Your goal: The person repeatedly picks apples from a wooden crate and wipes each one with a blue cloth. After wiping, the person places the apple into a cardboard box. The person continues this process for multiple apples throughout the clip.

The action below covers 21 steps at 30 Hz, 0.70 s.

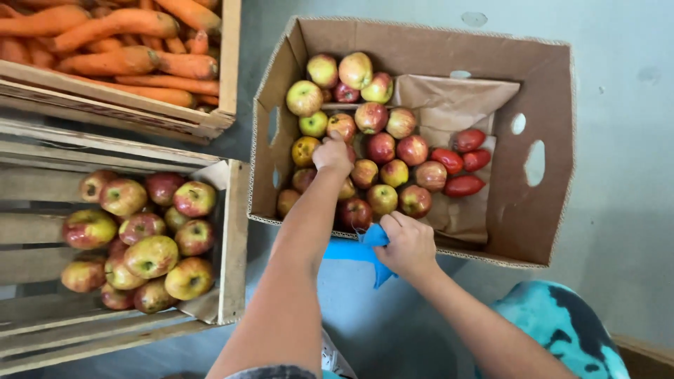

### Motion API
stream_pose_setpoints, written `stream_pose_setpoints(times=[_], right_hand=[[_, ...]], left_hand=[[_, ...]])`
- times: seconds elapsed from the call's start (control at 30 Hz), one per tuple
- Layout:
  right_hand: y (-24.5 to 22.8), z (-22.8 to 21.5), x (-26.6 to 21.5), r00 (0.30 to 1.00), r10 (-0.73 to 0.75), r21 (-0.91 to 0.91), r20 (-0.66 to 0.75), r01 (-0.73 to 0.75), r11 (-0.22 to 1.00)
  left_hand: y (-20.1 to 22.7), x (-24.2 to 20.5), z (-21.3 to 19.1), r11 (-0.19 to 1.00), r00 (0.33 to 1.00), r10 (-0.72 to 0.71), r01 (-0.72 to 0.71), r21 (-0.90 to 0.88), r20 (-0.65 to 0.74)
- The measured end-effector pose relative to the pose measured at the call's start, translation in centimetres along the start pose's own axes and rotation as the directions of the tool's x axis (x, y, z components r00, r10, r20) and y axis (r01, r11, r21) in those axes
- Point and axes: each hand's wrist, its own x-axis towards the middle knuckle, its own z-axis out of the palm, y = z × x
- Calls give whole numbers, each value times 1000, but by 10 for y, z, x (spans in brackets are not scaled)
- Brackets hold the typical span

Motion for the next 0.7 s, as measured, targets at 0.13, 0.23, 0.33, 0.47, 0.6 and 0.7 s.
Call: stream_pose_setpoints(times=[0.13, 0.23, 0.33, 0.47, 0.6, 0.7], right_hand=[[0, -4, 7, 1000, 4, -22, -29, -5, 1000], [2, -3, 8, 999, 8, 44, -41, -6, 999], [10, 0, 7, 998, 56, 149, -2, -55, 987], [3, -17, 23, 949, 314, 524, 33, -284, 803], [58, 32, -66, 847, 328, 742, 418, -527, 414], [98, 69, -194, 662, 23, 660, 750, -749, 55]], left_hand=[[-3, -54, -70, 995, 995, 72, -67, -73, 72], [-6, -153, -154, 896, 893, 392, -425, -127, -219], [-25, -228, -181, 586, 513, 599, -804, -99, -615], [-47, -292, -179, 419, 508, 423, -844, -335, -750], [-65, -318, -156, 357, 533, 354, -836, -416, -768], [-70, -335, -155, 389, 564, 423, -820, -420, -709]])
